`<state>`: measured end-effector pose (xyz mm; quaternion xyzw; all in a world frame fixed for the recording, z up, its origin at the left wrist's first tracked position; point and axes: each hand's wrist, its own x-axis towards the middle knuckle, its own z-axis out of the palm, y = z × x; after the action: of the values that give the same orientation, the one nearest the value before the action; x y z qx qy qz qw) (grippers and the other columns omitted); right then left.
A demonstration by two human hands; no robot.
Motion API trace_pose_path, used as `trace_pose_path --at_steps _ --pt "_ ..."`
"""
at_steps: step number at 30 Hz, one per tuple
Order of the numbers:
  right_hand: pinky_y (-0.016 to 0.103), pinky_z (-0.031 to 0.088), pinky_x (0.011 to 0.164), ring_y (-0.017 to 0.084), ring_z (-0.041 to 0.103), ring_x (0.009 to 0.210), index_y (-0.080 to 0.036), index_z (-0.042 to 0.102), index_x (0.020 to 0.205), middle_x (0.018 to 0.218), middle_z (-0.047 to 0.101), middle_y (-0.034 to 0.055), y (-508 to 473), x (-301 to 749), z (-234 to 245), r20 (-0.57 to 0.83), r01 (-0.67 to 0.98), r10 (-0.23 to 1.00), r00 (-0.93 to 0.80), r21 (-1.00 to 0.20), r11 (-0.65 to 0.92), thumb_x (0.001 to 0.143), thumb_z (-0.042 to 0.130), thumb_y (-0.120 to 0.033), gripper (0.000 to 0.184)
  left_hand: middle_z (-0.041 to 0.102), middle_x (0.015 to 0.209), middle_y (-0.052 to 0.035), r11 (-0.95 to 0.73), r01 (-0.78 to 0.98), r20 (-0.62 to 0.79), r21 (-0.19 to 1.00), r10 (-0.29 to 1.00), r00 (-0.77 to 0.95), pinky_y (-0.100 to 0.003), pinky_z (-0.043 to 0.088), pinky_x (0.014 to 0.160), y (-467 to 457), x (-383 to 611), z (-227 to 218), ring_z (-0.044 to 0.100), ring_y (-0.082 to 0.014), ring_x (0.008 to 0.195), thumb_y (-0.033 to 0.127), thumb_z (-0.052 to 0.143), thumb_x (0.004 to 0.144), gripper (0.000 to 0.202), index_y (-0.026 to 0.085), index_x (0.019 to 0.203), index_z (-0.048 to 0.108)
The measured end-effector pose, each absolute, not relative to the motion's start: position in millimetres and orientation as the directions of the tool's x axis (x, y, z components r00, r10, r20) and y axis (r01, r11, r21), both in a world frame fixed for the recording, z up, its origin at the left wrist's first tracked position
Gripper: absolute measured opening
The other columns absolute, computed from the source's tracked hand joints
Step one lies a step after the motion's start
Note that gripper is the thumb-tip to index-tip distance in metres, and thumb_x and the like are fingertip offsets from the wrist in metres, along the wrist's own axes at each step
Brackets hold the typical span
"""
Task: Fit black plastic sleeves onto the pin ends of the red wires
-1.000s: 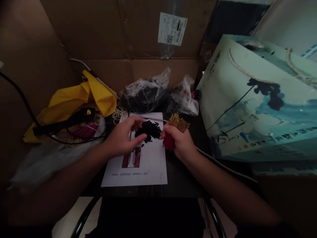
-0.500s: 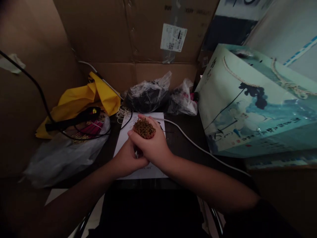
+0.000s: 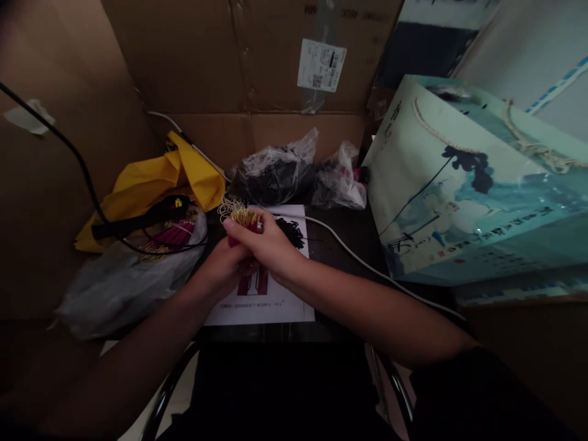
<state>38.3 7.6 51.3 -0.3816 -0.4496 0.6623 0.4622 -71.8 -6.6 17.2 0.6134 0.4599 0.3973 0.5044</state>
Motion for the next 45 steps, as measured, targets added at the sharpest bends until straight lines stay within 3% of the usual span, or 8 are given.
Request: trace_pose_path --at_steps 3,6,8,12,19,31,36,45 --pt "0.033 0.055 0.082 0.018 0.062 0.096 -0.026 0.044 0.134 0.117 0.06 0.0075 18.7 56.3 51.4 -0.048 -0.095 0.975 -0.218 -0.993 -0.071 0.077 0.068 -0.057 0.068 0.05 0.058 0.0012 0.141 0.125 -0.163 0.982 0.967 0.196 -0.02 0.038 0.039 8.6 -91.0 29.5 0.049 -0.0079 0.046 0.028 0.049 0.078 0.012 0.017 0.076 0.046" --pt "0.037 0.05 0.094 0.021 0.056 0.114 -0.024 0.055 0.123 0.127 0.054 0.0094 35.3 94.9 47.6 0.188 0.184 0.965 -0.184 -0.958 0.222 0.089 0.055 -0.048 0.042 0.05 0.052 0.0036 0.165 0.25 -0.195 0.954 0.976 0.099 -0.022 0.041 0.039 27.9 -114.6 37.0 0.048 -0.0096 0.042 0.019 0.059 0.064 0.016 0.017 0.076 0.048" --pt "0.04 0.05 0.095 0.024 0.053 0.118 -0.022 0.064 0.106 0.127 0.053 0.0101 46.4 127.1 42.5 0.35 0.437 0.898 -0.265 -0.787 0.436 0.089 0.055 -0.038 0.025 0.057 0.057 0.0014 0.156 0.496 -0.165 0.854 0.986 -0.026 -0.024 0.043 0.042 38.7 -126.2 36.7 0.055 -0.0135 0.046 0.022 0.06 0.065 0.023 0.017 0.086 0.053" --pt "0.053 0.043 0.102 0.034 0.049 0.121 -0.018 0.069 0.088 0.127 0.055 0.0142 58.3 181.6 27.8 0.252 0.778 0.836 -0.487 -0.31 0.546 0.084 0.061 -0.033 0.017 0.07 0.088 -0.0099 0.096 0.839 -0.086 0.536 0.995 -0.059 -0.032 0.051 0.059 48.9 -129.7 29.4 0.067 -0.0235 0.071 0.033 0.057 0.072 0.032 0.017 0.1 0.058" --pt "0.051 0.04 0.11 0.037 0.038 0.137 -0.013 0.067 0.081 0.144 0.046 0.0176 51.9 199.4 8.7 0.165 0.795 0.811 -0.562 -0.165 0.584 0.086 0.057 -0.023 0.015 0.07 0.095 -0.0195 0.074 0.995 -0.082 0.07 0.994 -0.068 -0.042 0.052 0.072 48.0 -104.4 29.3 0.067 -0.0355 0.088 0.043 0.051 0.078 0.039 0.014 0.101 0.061" --pt "0.051 0.036 0.113 0.038 0.029 0.144 -0.016 0.065 0.067 0.15 0.043 0.0134 47.9 203.8 6.1 0.111 0.768 0.82 -0.561 -0.301 0.566 0.075 0.065 -0.02 0.009 0.067 0.098 -0.0247 0.113 0.985 0.016 -0.131 0.994 -0.112 -0.046 0.051 0.071 44.5 -76.6 32.2 0.064 -0.0411 0.095 0.059 0.044 0.082 0.058 0.009 0.093 0.069" --pt "0.054 0.035 0.113 0.036 0.033 0.142 -0.017 0.066 0.09 0.149 0.043 0.0138 47.6 207.3 7.3 0.153 0.763 0.812 -0.563 -0.281 0.582 0.084 0.062 -0.027 0.012 0.068 0.094 -0.0231 0.117 0.989 -0.019 -0.087 0.993 -0.12 -0.048 0.051 0.068 41.2 -78.3 34.8 0.066 -0.0402 0.087 0.076 0.033 0.081 0.075 0.01 0.097 0.065" --pt "0.05 0.041 0.109 0.03 0.043 0.135 -0.022 0.061 0.122 0.147 0.045 0.0119 52.3 206.8 -0.6 0.252 0.713 0.717 -0.65 -0.124 0.69 0.091 0.051 -0.021 0.032 0.061 0.113 -0.0203 0.098 0.986 0.146 -0.137 0.986 -0.077 -0.045 0.046 0.082 34.2 -73.7 28.0 0.059 -0.0371 0.102 0.067 0.04 0.084 0.066 0.011 0.117 0.054"
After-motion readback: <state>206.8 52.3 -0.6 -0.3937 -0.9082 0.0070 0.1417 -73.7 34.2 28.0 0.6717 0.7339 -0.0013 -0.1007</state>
